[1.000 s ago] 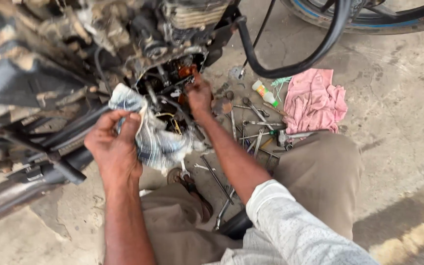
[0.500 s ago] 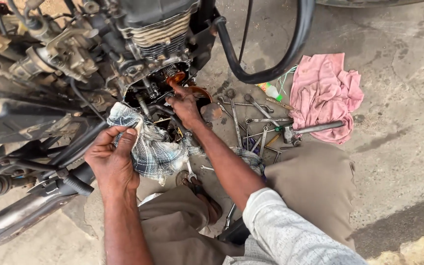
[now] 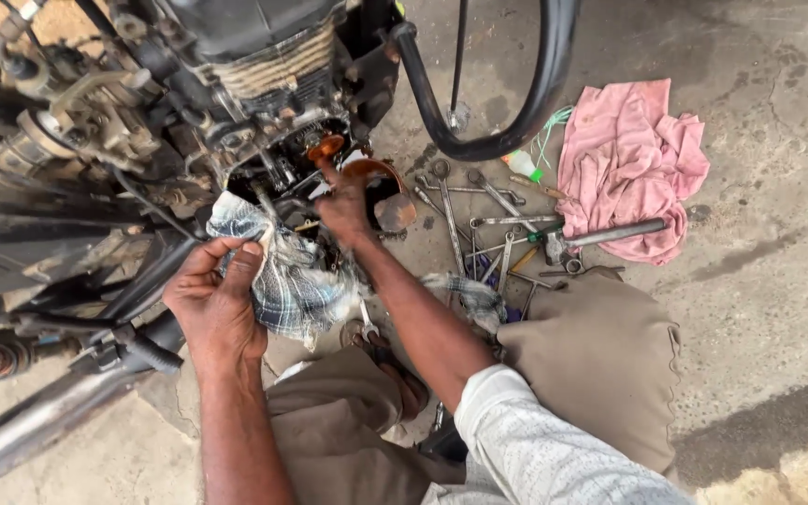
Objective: The person removes a gear and a metal plate from the motorcycle engine by hand, wipes them with a cloth, and sets them aside. After using a screwdriver on the engine, the person detaches a small metal part and inspects it.
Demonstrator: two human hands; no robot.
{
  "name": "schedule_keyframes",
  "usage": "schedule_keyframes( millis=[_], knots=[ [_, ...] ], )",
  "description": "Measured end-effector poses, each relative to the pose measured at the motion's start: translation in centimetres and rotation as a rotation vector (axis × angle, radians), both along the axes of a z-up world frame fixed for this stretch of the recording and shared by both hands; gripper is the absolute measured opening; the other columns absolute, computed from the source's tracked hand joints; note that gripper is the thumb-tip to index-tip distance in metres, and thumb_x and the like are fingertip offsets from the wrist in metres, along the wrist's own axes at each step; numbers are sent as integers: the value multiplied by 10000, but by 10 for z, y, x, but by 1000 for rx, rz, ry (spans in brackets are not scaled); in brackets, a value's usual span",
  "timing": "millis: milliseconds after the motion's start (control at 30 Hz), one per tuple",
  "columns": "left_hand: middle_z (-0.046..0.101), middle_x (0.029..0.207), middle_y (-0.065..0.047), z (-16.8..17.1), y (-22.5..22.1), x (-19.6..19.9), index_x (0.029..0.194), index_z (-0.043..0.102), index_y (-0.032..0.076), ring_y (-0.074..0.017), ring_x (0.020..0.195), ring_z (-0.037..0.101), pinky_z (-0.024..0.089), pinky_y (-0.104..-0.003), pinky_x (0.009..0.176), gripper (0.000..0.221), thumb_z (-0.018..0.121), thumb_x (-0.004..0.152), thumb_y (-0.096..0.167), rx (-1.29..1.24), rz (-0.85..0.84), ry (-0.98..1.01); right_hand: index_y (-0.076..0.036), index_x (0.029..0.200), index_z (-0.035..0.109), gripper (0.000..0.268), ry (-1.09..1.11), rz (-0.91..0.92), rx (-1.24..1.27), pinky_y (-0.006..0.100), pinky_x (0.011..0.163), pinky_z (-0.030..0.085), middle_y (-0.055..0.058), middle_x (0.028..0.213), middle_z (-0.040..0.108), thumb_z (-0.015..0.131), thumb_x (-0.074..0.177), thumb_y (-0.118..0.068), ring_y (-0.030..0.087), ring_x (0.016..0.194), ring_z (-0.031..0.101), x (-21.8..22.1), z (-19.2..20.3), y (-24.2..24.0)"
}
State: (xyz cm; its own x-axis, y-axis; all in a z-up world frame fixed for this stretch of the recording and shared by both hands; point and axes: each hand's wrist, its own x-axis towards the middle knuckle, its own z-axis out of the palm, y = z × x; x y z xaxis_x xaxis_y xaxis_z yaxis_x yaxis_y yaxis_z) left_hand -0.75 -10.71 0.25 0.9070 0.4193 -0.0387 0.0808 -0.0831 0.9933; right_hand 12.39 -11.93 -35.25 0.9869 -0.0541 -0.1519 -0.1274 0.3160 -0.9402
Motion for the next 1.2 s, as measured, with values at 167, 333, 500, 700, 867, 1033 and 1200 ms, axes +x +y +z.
schedule_keyframes(
  millis=[167, 333, 500, 700, 867, 1033, 1200],
  knots=[
    [720, 927, -64, 5, 0, 3, 1009, 720, -49, -105, 825, 644, 538, -231, 789, 145, 783, 888, -98, -11, -11, -28, -204, 1457, 602, 629, 172, -18, -117, 376, 1127, 349, 179, 1596, 349, 719, 914, 91, 278, 1396, 399, -12, 123, -50],
    [729, 926, -73, 11, -3, 2, 1015, 725, -51, -106, 829, 662, 554, -226, 807, 174, 783, 859, -105, -78, -9, -37, -240, 1460, 556, 727, 238, 120, 193, 283, 1006, 520, 90, 1630, 408, 690, 828, 94, 167, 1349, 456, -7, 112, -36],
    [727, 927, -76, 15, 5, -6, 1020, 724, -58, -109, 826, 658, 548, -228, 792, 161, 780, 880, -114, -61, -14, -61, -249, 1566, 495, 784, 315, 66, -22, 357, 785, 585, 155, 1572, 454, 595, 893, 141, 299, 1027, 573, -13, 128, -42],
    [732, 952, -74, 20, 17, -11, 1036, 727, -55, -112, 834, 657, 538, -227, 802, 166, 779, 888, -111, -24, 25, -74, -190, 1526, 499, 786, 163, -5, 202, 300, 843, 576, 102, 1655, 381, 563, 849, 204, 108, 1153, 556, -3, 93, -37],
    [740, 955, -84, 28, 26, -14, 1034, 731, -51, -123, 846, 670, 560, -252, 817, 142, 780, 910, -99, -62, -15, -134, -152, 1571, 422, 881, 237, 96, 171, 340, 639, 480, 126, 1600, 422, 537, 802, 263, 207, 798, 503, -2, 112, -35],
    [741, 942, -88, 33, 34, -28, 1021, 727, -50, -124, 832, 677, 551, -236, 802, 142, 780, 901, -102, -153, 32, -120, -134, 1487, 566, 726, 370, 5, 246, 219, 640, 570, 113, 1319, 629, 624, 826, 162, 94, 815, 619, -28, 148, -46],
    [741, 942, -96, 38, 42, -32, 1027, 731, -53, -121, 825, 673, 561, -244, 803, 154, 784, 890, -100, -135, 40, -148, -90, 1480, 638, 718, 228, -67, 223, 252, 553, 494, 163, 1105, 583, 621, 824, 200, 158, 702, 461, 6, 82, -32]
  ],
)
